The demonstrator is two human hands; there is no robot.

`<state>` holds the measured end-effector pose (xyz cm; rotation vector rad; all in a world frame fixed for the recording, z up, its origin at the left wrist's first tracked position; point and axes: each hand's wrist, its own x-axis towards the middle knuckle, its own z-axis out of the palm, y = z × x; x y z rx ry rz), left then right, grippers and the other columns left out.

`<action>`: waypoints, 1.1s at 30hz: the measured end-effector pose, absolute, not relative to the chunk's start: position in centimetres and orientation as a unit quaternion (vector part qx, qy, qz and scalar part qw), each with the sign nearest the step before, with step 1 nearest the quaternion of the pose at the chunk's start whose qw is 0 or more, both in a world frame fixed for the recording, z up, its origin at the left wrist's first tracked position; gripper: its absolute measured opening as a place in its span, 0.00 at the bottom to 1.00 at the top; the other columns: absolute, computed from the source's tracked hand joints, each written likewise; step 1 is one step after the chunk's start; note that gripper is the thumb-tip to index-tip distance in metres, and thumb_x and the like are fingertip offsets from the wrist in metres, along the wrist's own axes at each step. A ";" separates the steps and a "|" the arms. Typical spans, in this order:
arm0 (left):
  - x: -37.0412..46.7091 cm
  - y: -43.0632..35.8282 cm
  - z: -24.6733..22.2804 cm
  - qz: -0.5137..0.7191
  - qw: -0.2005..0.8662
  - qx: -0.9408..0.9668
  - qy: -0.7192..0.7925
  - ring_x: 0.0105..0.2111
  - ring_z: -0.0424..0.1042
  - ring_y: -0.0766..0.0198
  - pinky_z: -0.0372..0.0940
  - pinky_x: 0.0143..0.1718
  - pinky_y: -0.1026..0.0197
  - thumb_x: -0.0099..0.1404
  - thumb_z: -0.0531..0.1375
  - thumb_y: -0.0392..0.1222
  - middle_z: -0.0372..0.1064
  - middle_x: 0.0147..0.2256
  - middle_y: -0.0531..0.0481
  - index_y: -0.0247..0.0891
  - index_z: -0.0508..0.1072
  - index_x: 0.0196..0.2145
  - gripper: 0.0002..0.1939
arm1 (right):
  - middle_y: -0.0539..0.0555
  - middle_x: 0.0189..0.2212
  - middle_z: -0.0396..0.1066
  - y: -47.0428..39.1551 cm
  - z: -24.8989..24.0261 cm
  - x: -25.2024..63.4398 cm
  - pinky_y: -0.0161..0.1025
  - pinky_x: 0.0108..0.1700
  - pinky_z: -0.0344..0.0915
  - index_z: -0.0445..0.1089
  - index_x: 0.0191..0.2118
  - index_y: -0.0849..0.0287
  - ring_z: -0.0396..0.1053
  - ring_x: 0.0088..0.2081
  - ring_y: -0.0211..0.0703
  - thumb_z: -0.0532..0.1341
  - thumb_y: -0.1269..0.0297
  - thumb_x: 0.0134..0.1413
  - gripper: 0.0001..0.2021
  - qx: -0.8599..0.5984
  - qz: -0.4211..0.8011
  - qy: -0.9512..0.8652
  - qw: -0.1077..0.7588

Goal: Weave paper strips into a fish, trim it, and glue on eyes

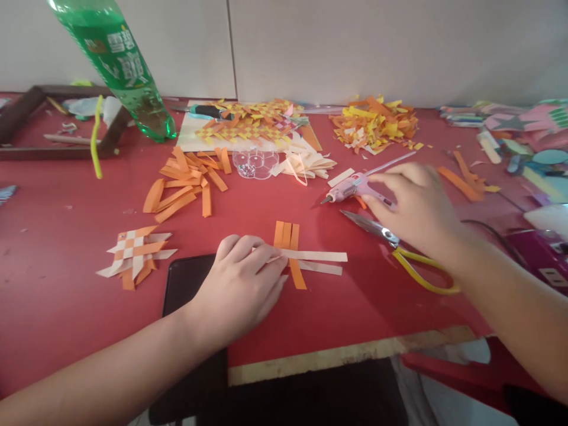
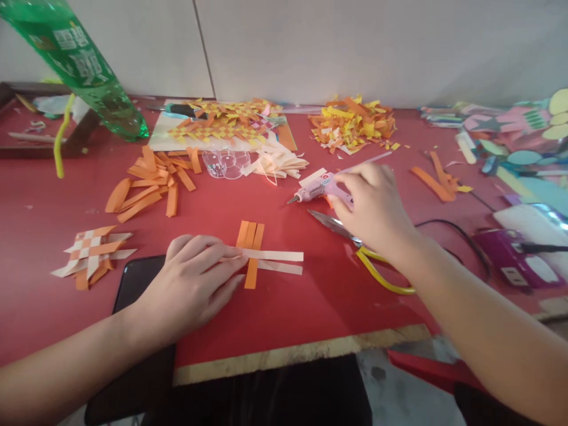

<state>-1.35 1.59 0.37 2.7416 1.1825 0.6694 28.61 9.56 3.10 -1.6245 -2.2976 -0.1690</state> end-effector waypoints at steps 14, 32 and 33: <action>-1.2 1.6 0.7 0.184 0.044 0.899 0.395 0.36 0.67 0.53 0.58 0.39 0.50 0.69 0.55 0.40 0.72 0.36 0.47 0.35 0.76 0.43 0.12 | 0.58 0.42 0.71 5.3 0.5 22.1 0.46 0.45 0.70 0.68 0.48 0.58 0.68 0.44 0.46 0.57 0.74 0.60 0.12 -0.269 0.216 -0.917 0.198; -1.0 1.6 0.6 0.182 0.036 0.895 0.406 0.35 0.67 0.54 0.59 0.38 0.51 0.68 0.55 0.37 0.73 0.37 0.47 0.36 0.75 0.36 0.08 | 0.56 0.39 0.76 5.9 0.0 22.0 0.40 0.44 0.69 0.72 0.41 0.60 0.70 0.41 0.41 0.60 0.74 0.59 0.06 -0.242 0.221 -0.910 0.255; -0.9 1.6 0.6 0.181 0.038 0.895 0.406 0.35 0.67 0.54 0.59 0.37 0.51 0.67 0.56 0.37 0.73 0.37 0.48 0.36 0.75 0.36 0.08 | 0.55 0.38 0.75 5.9 0.0 21.9 0.39 0.43 0.69 0.72 0.41 0.60 0.70 0.40 0.40 0.60 0.74 0.59 0.06 -0.252 0.224 -0.905 0.259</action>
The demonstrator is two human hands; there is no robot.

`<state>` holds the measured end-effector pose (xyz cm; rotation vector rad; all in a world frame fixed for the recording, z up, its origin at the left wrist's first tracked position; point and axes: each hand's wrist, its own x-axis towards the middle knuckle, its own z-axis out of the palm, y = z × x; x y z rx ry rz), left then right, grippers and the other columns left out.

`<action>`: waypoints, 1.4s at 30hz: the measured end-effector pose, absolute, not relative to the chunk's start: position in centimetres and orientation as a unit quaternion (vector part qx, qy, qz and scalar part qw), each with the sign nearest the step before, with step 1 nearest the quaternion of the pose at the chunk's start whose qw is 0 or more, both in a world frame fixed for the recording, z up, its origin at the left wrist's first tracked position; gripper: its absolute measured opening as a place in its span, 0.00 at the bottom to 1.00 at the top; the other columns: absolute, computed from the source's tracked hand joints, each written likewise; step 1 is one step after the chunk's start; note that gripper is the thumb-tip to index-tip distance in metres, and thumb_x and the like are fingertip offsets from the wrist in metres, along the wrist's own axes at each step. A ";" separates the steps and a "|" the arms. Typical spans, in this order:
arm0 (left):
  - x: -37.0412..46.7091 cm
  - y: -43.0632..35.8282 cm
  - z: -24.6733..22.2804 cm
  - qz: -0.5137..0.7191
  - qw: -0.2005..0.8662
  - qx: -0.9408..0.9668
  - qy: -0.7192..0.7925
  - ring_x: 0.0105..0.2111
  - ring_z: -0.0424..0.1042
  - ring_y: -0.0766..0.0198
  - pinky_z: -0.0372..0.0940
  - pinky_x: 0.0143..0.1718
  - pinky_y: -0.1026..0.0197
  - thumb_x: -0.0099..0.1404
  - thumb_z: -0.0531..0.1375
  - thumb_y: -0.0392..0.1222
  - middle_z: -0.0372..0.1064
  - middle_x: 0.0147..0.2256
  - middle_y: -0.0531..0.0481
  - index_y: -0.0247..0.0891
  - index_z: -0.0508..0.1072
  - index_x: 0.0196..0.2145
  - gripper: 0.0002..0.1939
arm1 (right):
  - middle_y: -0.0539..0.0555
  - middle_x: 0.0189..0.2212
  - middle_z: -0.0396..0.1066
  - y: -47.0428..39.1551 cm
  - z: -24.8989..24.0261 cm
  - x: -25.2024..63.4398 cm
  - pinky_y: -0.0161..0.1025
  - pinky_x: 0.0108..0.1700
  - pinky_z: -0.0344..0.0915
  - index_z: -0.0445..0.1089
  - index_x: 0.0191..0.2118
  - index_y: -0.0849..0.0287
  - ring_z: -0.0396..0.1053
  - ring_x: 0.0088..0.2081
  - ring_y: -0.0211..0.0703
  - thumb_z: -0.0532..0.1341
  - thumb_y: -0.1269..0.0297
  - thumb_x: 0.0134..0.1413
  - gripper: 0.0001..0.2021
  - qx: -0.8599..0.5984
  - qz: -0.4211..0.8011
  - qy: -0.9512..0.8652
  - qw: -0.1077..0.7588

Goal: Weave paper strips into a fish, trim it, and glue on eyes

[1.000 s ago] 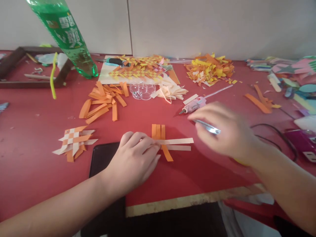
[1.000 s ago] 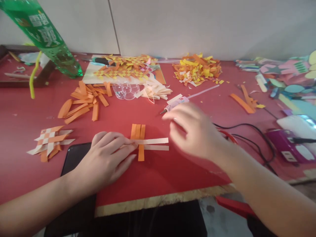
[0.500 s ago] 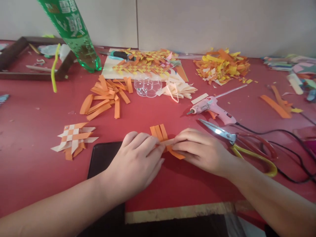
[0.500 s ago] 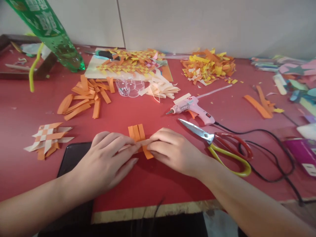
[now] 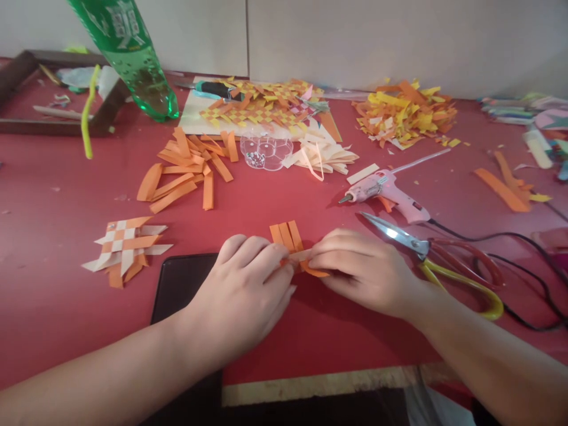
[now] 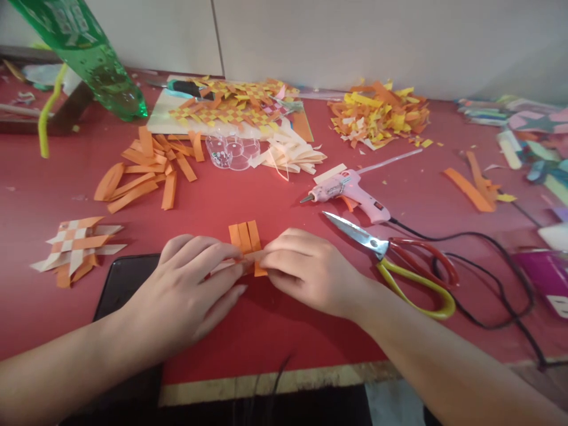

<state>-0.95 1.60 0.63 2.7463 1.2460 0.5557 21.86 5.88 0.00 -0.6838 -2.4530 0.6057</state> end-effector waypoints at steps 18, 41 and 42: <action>-1.0 1.5 0.5 0.197 0.024 0.897 0.395 0.36 0.70 0.54 0.58 0.37 0.50 0.67 0.58 0.38 0.75 0.38 0.49 0.36 0.77 0.42 0.10 | 0.54 0.37 0.70 5.8 -0.2 20.7 0.34 0.34 0.67 0.71 0.33 0.59 0.70 0.36 0.38 0.61 0.71 0.57 0.03 -0.383 0.226 -0.862 0.242; -0.8 1.5 0.5 0.193 0.000 0.903 0.383 0.31 0.67 0.55 0.58 0.35 0.51 0.67 0.57 0.39 0.72 0.31 0.48 0.34 0.77 0.42 0.11 | 0.52 0.36 0.66 5.5 -0.2 20.5 0.32 0.33 0.68 0.69 0.34 0.58 0.67 0.34 0.35 0.60 0.71 0.59 0.03 -0.385 0.259 -0.848 0.256; -0.7 1.5 0.5 0.188 0.002 0.904 0.384 0.31 0.67 0.55 0.58 0.36 0.51 0.67 0.56 0.39 0.72 0.31 0.48 0.34 0.77 0.41 0.11 | 0.52 0.36 0.67 5.5 -0.2 20.5 0.33 0.34 0.68 0.70 0.36 0.58 0.68 0.34 0.36 0.60 0.71 0.59 0.03 -0.375 0.244 -0.857 0.256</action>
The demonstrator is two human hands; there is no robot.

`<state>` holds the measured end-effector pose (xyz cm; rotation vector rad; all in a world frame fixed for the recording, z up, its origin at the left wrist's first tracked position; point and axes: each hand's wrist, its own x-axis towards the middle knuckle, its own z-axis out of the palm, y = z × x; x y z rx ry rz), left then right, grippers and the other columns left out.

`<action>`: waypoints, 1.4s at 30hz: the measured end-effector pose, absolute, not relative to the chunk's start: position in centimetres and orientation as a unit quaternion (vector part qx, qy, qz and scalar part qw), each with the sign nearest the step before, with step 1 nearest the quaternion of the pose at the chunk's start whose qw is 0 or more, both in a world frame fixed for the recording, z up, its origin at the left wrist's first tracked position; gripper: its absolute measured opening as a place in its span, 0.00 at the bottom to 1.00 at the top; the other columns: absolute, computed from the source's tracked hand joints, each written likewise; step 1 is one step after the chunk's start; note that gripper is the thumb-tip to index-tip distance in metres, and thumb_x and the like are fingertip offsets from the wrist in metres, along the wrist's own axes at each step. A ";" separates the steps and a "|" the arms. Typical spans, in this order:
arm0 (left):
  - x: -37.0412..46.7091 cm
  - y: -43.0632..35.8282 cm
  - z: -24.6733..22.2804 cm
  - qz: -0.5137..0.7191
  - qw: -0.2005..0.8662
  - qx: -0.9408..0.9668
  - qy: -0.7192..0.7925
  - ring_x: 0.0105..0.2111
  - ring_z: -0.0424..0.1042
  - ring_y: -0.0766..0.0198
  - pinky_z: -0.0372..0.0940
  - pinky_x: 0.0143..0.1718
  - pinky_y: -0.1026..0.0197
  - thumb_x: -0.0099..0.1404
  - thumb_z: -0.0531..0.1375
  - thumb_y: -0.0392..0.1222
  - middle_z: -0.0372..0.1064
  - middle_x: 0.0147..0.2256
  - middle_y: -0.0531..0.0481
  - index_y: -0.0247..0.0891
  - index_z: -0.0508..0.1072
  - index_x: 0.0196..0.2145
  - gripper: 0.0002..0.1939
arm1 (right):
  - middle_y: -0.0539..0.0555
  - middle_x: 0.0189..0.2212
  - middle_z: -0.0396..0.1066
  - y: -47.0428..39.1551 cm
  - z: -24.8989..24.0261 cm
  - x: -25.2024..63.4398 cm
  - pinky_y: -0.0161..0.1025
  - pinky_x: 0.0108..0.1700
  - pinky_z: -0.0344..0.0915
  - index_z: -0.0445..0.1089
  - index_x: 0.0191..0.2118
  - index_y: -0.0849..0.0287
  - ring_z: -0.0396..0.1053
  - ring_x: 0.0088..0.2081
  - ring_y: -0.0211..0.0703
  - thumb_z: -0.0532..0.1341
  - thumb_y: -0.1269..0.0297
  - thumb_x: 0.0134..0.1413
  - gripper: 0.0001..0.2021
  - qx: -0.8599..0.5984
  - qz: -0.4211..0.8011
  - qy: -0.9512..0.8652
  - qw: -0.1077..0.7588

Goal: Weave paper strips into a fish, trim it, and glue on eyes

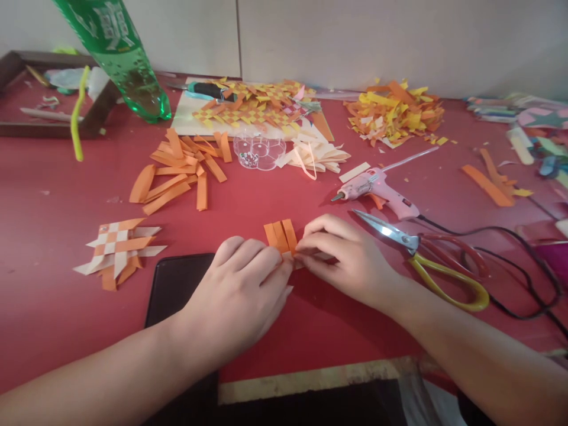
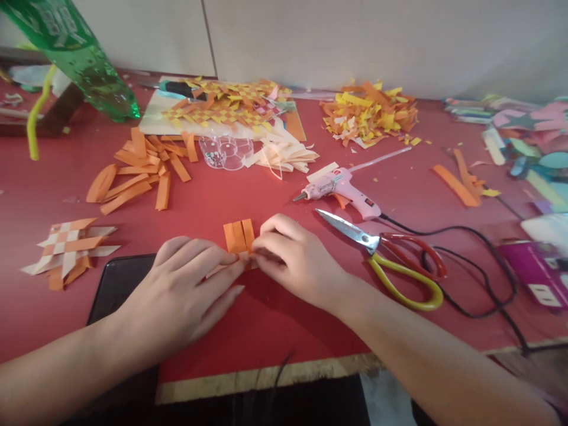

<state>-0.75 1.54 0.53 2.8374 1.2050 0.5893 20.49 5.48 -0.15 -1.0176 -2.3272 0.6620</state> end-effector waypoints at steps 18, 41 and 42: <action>-0.9 1.4 0.5 0.184 -0.001 0.905 0.384 0.33 0.68 0.54 0.58 0.36 0.52 0.67 0.56 0.36 0.71 0.31 0.49 0.34 0.77 0.41 0.10 | 0.60 0.42 0.73 5.3 -0.2 21.1 0.45 0.41 0.71 0.74 0.43 0.62 0.68 0.40 0.46 0.58 0.77 0.55 0.12 -0.264 0.132 -0.925 0.241; -0.8 1.1 0.7 0.118 -0.014 0.910 0.396 0.44 0.68 0.51 0.58 0.44 0.49 0.67 0.59 0.51 0.73 0.46 0.48 0.42 0.71 0.53 0.20 | 0.54 0.38 0.77 6.1 1.2 22.5 0.44 0.43 0.71 0.71 0.50 0.56 0.72 0.39 0.43 0.59 0.76 0.56 0.17 -0.315 0.149 -0.873 0.341; -0.8 1.1 0.7 0.111 -0.010 0.911 0.396 0.45 0.68 0.51 0.58 0.45 0.49 0.67 0.58 0.53 0.73 0.47 0.48 0.42 0.70 0.54 0.21 | 0.54 0.38 0.77 6.7 1.6 22.8 0.44 0.44 0.71 0.71 0.49 0.55 0.73 0.39 0.43 0.59 0.76 0.57 0.16 -0.336 0.116 -0.870 0.342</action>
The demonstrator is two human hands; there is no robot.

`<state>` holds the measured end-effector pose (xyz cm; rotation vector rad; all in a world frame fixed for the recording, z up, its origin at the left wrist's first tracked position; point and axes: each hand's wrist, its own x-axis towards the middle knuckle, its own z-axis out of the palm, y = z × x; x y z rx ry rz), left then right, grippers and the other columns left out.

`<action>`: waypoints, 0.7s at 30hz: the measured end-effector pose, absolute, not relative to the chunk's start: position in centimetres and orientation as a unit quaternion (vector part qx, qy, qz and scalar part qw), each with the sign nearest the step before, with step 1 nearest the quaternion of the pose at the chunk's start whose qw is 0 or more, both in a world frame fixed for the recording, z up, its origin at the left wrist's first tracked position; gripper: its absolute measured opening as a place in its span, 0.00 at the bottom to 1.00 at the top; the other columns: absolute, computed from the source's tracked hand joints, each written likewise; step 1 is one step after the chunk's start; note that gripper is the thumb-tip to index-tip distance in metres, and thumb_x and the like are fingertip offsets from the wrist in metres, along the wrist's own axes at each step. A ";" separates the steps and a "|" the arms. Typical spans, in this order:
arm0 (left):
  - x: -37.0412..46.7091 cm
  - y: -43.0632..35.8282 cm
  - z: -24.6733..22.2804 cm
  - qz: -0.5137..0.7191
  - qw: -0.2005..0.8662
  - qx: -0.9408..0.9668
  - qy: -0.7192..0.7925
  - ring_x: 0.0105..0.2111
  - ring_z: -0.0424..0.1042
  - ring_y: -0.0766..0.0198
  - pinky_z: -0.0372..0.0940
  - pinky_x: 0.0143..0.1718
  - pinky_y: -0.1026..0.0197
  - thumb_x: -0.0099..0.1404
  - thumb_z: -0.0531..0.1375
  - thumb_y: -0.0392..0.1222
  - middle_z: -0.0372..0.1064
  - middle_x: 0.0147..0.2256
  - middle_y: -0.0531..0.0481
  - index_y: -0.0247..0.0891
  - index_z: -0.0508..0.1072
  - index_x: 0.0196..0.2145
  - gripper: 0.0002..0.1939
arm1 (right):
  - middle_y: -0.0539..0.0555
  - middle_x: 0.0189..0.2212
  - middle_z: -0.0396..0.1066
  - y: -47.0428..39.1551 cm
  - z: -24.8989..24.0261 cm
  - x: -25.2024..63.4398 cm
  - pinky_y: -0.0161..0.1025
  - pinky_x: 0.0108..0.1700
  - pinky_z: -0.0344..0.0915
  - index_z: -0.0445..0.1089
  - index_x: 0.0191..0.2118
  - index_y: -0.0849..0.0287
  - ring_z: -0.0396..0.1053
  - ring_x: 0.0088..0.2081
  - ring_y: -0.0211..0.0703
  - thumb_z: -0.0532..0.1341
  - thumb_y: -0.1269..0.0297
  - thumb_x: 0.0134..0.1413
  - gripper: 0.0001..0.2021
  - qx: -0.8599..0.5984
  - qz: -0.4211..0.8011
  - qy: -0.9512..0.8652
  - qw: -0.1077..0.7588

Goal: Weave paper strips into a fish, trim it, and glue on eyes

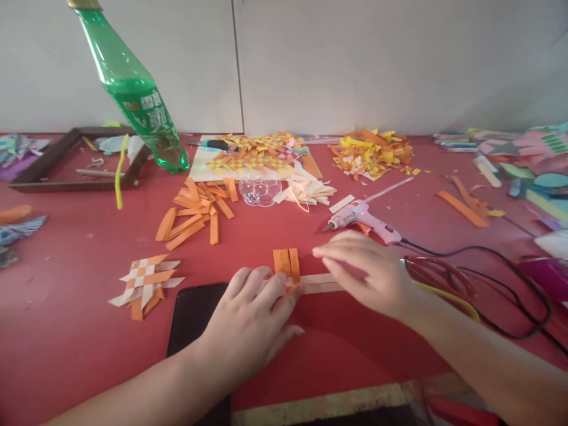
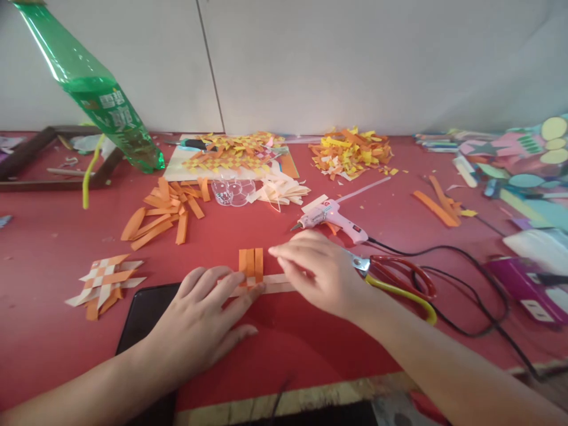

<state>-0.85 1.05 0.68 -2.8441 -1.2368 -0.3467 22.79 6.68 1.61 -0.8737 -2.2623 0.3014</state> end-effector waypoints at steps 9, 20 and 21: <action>-1.2 0.9 -0.2 -0.159 0.017 -0.917 -0.365 0.52 0.68 0.49 0.51 0.58 0.47 0.67 0.57 0.53 0.72 0.53 0.45 0.36 0.72 0.51 0.21 | 0.53 0.37 0.76 15.6 2.8 22.0 0.43 0.40 0.68 0.72 0.45 0.56 0.71 0.38 0.45 0.63 0.66 0.55 0.11 -0.427 -0.020 -0.886 0.180; -1.3 0.9 0.0 -0.141 -0.005 -0.916 -0.376 0.52 0.69 0.51 0.55 0.57 0.46 0.66 0.57 0.59 0.71 0.55 0.45 0.39 0.70 0.55 0.26 | 0.59 0.35 0.70 14.0 4.3 21.5 0.48 0.41 0.66 0.74 0.29 0.59 0.65 0.38 0.50 0.57 0.68 0.61 0.11 -0.370 -0.120 -0.887 0.251; -1.3 0.9 -0.1 -0.144 -0.003 -0.916 -0.375 0.52 0.69 0.51 0.56 0.56 0.46 0.67 0.57 0.58 0.71 0.55 0.45 0.38 0.70 0.55 0.26 | 0.57 0.35 0.71 13.0 4.8 21.5 0.46 0.41 0.66 0.74 0.31 0.57 0.66 0.38 0.47 0.57 0.68 0.61 0.10 -0.354 -0.106 -0.892 0.260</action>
